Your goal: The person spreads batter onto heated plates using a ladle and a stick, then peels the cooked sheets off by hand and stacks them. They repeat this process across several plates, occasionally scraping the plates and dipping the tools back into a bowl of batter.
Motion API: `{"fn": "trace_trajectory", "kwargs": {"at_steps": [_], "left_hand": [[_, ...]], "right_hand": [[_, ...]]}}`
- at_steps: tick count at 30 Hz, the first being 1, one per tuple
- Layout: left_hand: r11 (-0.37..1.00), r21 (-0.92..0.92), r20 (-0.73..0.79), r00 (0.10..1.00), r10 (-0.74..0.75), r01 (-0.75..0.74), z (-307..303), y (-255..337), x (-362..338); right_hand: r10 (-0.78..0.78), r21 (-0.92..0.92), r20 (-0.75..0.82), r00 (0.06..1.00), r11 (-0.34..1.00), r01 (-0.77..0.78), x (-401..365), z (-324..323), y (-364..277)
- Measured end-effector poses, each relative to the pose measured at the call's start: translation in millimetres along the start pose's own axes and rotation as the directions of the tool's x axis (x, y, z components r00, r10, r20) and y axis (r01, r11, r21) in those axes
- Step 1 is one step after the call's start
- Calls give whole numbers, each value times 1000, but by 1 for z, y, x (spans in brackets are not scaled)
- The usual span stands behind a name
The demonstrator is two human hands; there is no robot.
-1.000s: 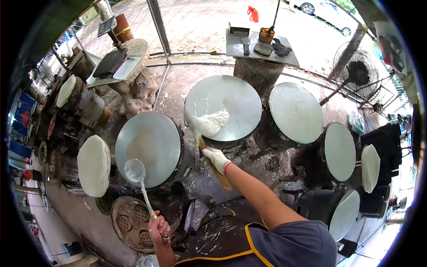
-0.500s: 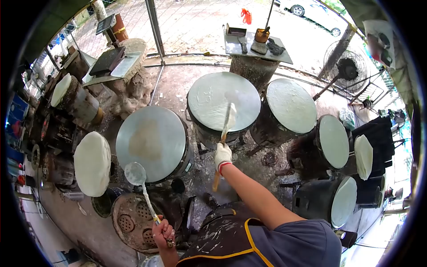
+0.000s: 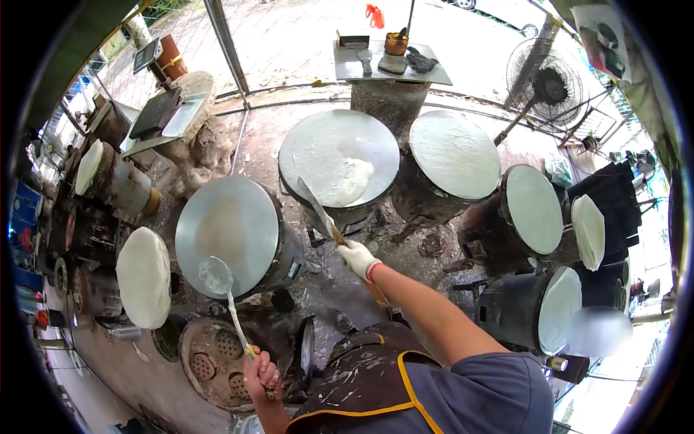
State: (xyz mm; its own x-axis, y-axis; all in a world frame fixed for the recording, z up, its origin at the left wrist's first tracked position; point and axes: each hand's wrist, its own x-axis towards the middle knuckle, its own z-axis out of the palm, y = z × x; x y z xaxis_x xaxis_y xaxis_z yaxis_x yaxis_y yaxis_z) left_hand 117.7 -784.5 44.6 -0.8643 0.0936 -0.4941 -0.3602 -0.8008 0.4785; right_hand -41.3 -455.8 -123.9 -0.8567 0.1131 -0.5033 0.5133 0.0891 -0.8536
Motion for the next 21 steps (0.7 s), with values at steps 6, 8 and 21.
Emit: {"fn": "trace_trajectory", "kwargs": {"at_steps": [6, 8, 21], "left_hand": [[1000, 0, 57, 998, -14, 14, 44, -35, 4], [999, 31, 69, 997, -32, 30, 61, -54, 7], [991, 114, 110, 991, -81, 69, 182, -191, 26]], "right_hand": [[-61, 47, -316, 947, 996, 80, 25, -92, 38], [-80, 92, -370, 926, 988, 123, 28, -104, 10], [-120, -344, 18, 993, 932, 119, 36, -257, -12]]}}
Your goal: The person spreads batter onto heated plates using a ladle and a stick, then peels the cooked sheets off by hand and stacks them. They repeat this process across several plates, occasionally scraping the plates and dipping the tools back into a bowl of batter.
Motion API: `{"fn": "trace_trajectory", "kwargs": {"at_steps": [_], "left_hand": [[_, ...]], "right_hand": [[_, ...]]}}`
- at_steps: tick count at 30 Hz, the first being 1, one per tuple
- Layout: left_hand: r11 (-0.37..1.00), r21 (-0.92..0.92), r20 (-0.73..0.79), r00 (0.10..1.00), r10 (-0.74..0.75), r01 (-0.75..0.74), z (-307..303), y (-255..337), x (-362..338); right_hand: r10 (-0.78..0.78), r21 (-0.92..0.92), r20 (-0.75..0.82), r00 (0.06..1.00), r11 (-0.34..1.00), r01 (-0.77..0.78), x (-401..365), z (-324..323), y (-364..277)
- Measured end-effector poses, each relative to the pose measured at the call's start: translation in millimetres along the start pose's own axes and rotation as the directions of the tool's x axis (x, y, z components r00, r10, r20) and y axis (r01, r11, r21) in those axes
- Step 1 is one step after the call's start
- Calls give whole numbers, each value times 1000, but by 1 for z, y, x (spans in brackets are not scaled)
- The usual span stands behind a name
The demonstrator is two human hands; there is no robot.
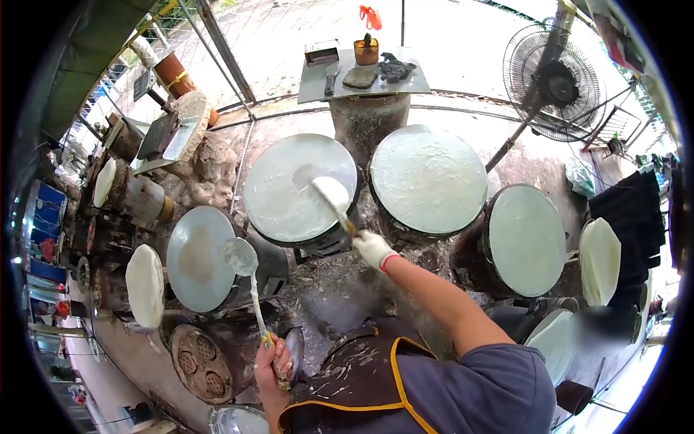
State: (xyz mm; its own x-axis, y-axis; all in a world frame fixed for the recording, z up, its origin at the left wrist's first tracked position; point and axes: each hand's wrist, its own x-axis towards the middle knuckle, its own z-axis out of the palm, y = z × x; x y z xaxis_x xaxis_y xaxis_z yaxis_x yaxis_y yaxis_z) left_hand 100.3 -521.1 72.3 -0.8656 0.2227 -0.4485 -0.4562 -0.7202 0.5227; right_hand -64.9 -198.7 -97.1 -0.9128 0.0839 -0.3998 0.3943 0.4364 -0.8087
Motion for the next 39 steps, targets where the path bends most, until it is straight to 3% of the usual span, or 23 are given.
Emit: {"fn": "trace_trajectory", "kwargs": {"at_steps": [1, 2, 3, 5, 6, 9, 10, 13, 14, 17, 19, 20, 21, 24, 27, 28, 29, 30, 31, 32, 35, 39], "left_hand": [[1000, 17, -25, 1000, 6, -6, 5, -7, 0], [999, 32, -46, 999, 15, -13, 10, -12, 1], [998, 58, -48, 999, 16, -13, 15, -15, 4], [994, 107, -52, 999, 5, 1, 22, -22, 7], [995, 97, -93, 996, -6, 15, 27, -23, 9], [999, 35, -75, 997, -34, 36, 30, -25, 17], [998, 43, -87, 996, -32, 36, 32, -25, 19], [998, 46, -100, 994, -33, 38, 36, -22, 24], [998, 36, -95, 995, -43, 47, 34, -20, 25], [998, 19, -96, 993, -64, 66, 26, -11, 30], [997, 2, -95, 993, -72, 73, 20, -4, 33], [997, 17, -124, 990, -69, 71, 19, -1, 34], [997, 32, -152, 986, -65, 71, 18, 2, 35], [997, 40, -181, 982, -59, 67, 12, 12, 40], [996, 34, -195, 978, -72, 81, 3, 21, 45], [995, 44, -192, 978, -84, 94, -3, 24, 46], [993, 54, -189, 978, -94, 106, -9, 27, 48], [992, 21, -182, 976, -116, 121, -16, 31, 50], [991, 22, -166, 978, -129, 135, -23, 34, 54], [989, 19, -152, 978, -141, 146, -29, 36, 57], [984, 23, -161, 972, -173, 179, -35, 45, 62], [974, 50, -161, 964, -212, 222, -35, 55, 76]], "right_hand": [[-84, -42, 60, 995, 995, 86, -11, -1, 7], [-46, -175, 202, 978, 981, 82, -16, -10, 9], [-97, -147, 110, 989, 983, 112, -13, -11, 23], [-25, -110, 16, 1000, 994, 26, 10, -27, 11], [-84, -185, -76, 994, 980, 69, 34, -25, 12], [-89, -146, -87, 992, 986, 76, 56, -27, -10], [-89, -72, 35, 995, 993, 91, 34, -38, -25], [-233, -142, 323, 917, 946, 290, 3, -21, 20], [-198, -126, 386, 901, 956, 264, -20, -26, 18], [-101, -26, 135, 986, 994, 105, -37, -15, 44], [64, -96, -95, 993, 993, -73, -5, -27, 32], [-9, -167, -208, 978, 986, -26, 25, -28, 31], [-47, -191, -272, 961, 982, -6, 46, -35, 13], [42, -212, -332, 942, 970, -118, 108, -48, -38], [7, -159, -183, 983, 987, -36, 100, -44, -73], [-21, -133, -137, 990, 991, 3, 110, -24, -52], [-162, 0, -90, 983, 987, 163, 123, 4, -11], [-214, 128, -96, 972, 966, 225, 95, 8, -18], [-185, 353, -140, 973, 908, 224, 85, 19, -6], [-48, 484, -229, 972, 861, 156, 75, 24, -5], [282, 719, -242, 929, 695, -24, 61, 43, -18], [107, 660, -254, 961, 746, 91, 76, 40, -25]]}}
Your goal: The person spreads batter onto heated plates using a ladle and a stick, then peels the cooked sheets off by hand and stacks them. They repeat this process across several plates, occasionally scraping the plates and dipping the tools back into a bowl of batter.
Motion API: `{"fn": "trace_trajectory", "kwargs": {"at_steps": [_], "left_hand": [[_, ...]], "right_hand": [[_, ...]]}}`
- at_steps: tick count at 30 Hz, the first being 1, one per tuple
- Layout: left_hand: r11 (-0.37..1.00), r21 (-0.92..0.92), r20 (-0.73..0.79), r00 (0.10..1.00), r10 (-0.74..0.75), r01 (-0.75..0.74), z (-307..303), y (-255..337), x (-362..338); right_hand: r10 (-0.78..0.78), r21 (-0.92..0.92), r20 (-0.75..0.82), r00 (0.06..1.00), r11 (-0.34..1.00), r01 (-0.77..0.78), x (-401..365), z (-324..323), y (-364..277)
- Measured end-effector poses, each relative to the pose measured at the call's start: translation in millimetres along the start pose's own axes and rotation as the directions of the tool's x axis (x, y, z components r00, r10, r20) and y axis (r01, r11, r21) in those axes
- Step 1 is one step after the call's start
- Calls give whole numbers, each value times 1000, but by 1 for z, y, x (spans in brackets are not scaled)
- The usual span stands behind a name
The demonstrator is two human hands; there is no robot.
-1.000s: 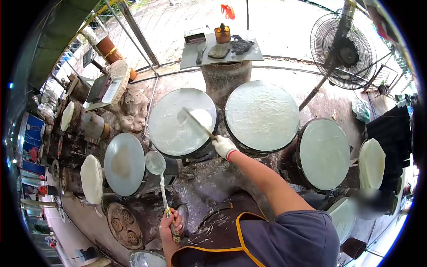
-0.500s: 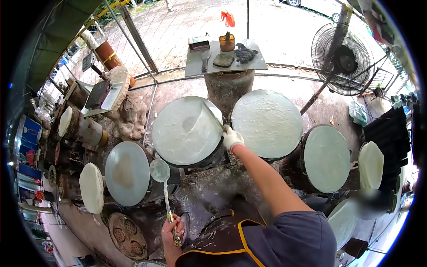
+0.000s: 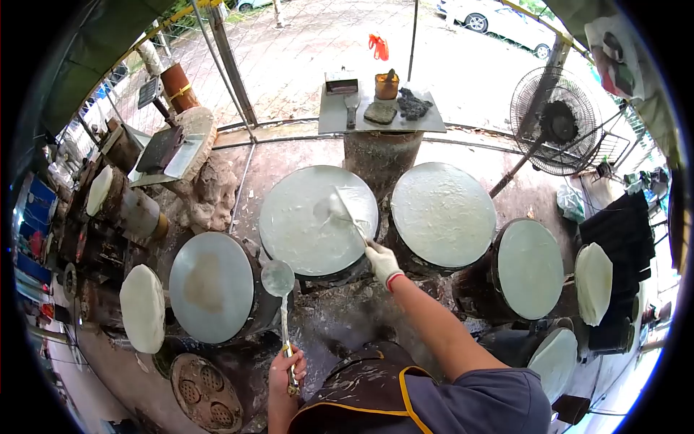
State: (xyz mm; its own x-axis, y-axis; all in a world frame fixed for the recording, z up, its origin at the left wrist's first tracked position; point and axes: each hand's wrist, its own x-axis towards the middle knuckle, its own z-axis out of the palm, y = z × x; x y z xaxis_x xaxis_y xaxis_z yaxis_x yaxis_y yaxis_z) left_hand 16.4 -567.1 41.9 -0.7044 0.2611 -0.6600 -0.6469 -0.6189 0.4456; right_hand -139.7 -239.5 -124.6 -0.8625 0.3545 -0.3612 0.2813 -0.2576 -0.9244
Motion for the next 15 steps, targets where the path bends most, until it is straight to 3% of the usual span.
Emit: {"fn": "trace_trajectory", "kwargs": {"at_steps": [2, 4, 6, 7, 8, 10, 11, 12, 14, 15], "left_hand": [[1000, 24, 13, 1000, -13, 13, 5, 5, 5], [999, 47, 28, 999, -19, 17, 10, 8, 8], [998, 61, 22, 999, -26, 25, 16, 8, 9], [997, 73, 28, 999, -38, 36, 14, 6, 12], [996, 71, 29, 998, -47, 45, 14, 4, 11], [996, 72, 40, 997, -60, 57, 20, 1, 13], [996, 65, 35, 998, -57, 55, 22, -2, 13], [997, 57, 28, 998, -52, 50, 24, -7, 12], [998, 48, 18, 999, -44, 43, 28, -14, 12], [998, 44, 13, 999, -42, 42, 29, -18, 13]], "right_hand": [[-125, -47, -94, 988, 992, 121, 3, -11, -5], [-67, 10, -187, 980, 997, 70, 15, -12, 19], [-84, -237, -53, 995, 969, 69, 24, -7, 26], [-252, -352, 104, 962, 895, 273, 36, -10, 21], [-56, -424, 173, 983, 897, 126, 23, -8, -26], [-36, -561, 157, 987, 819, 119, 34, -17, -55], [-156, -530, 50, 986, 833, 159, 54, -23, -38], [-100, -349, 24, 995, 932, 102, 68, -34, -21], [66, -405, 58, 996, 914, -37, 58, -34, -17], [-28, -509, 105, 994, 857, 78, 52, -27, -17]]}}
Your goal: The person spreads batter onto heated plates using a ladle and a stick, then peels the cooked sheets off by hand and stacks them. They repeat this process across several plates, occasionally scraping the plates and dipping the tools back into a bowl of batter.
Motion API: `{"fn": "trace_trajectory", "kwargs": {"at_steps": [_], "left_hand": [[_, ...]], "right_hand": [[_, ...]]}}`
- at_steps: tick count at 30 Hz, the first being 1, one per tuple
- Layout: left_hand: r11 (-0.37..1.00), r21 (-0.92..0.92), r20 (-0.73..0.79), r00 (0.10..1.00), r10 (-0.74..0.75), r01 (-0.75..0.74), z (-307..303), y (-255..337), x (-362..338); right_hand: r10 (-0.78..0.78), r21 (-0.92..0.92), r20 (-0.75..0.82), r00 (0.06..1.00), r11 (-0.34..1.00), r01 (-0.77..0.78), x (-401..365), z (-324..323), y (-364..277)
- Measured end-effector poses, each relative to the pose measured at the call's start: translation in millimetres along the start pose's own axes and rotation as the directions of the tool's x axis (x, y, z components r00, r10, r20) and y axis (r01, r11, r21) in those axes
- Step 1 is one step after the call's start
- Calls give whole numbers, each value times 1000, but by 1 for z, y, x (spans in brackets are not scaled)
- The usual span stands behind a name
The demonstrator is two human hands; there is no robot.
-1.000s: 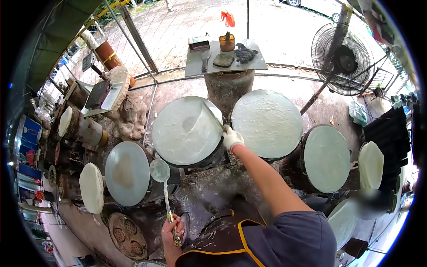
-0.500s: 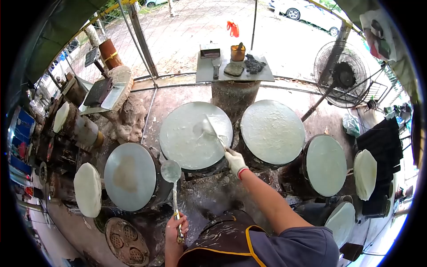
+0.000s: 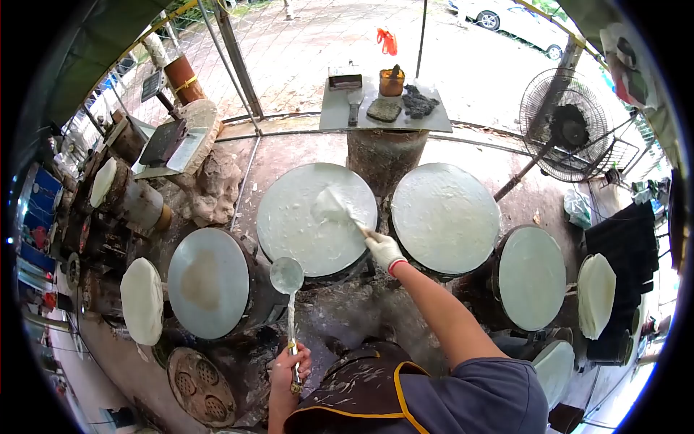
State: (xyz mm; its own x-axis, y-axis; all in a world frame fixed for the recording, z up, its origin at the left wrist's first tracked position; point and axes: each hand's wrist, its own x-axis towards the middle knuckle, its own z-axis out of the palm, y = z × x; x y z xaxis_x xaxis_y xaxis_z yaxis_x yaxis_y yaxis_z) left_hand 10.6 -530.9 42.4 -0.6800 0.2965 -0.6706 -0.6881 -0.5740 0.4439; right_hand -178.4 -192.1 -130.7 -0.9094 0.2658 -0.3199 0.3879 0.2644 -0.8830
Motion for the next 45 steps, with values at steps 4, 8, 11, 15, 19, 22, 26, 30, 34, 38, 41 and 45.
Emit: {"fn": "trace_trajectory", "kwargs": {"at_steps": [4, 8, 11, 15, 19, 22, 26, 30, 34, 38, 41, 45], "left_hand": [[1000, -30, -63, 998, -10, 8, 2, -19, 4], [1000, -18, -100, 995, 6, -8, 1, -36, 5], [1000, -6, -85, 996, -18, 18, 4, -35, 7], [997, 81, -123, 992, 25, -16, 17, -27, 20], [956, 291, -202, 973, 110, -48, 42, -7, 52], [870, 487, -230, 950, 212, -76, 64, 1, 83], [682, 724, -211, 906, 366, -107, 68, -16, 136], [682, 715, -205, 887, 414, -153, 88, -40, 167], [999, -13, 138, 989, 50, -49, 79, 25, 126], [981, 122, 153, 979, 132, -151, 77, 34, 47], [980, 117, 112, 982, 151, -164, 94, 31, 47], [998, 67, 52, 999, 18, -21, 109, 42, 42]], "right_hand": [[-152, -112, 186, 971, 978, 174, 40, -18, -27], [-57, 92, 103, 993, 995, 47, 60, -18, -7], [-1, 123, 359, 933, 991, -46, 11, -32, -29], [-56, 237, 326, 944, 971, -24, 40, -37, -38], [9, 160, 404, 915, 984, -80, 17, -40, -48], [189, 150, 595, 781, 929, -339, -31, -84, -36], [455, 413, 344, 821, 712, -568, -85, -42, -2], [305, 520, 489, 817, 651, -553, -109, 30, 11], [305, 471, 520, 798, 677, -565, -107, -18, -36], [232, 637, 173, 957, 714, -289, -88, -30, -46], [96, 403, 71, 993, 908, -116, -61, 5, -5], [-94, 151, 408, 908, 988, 34, -74, 24, 14]]}}
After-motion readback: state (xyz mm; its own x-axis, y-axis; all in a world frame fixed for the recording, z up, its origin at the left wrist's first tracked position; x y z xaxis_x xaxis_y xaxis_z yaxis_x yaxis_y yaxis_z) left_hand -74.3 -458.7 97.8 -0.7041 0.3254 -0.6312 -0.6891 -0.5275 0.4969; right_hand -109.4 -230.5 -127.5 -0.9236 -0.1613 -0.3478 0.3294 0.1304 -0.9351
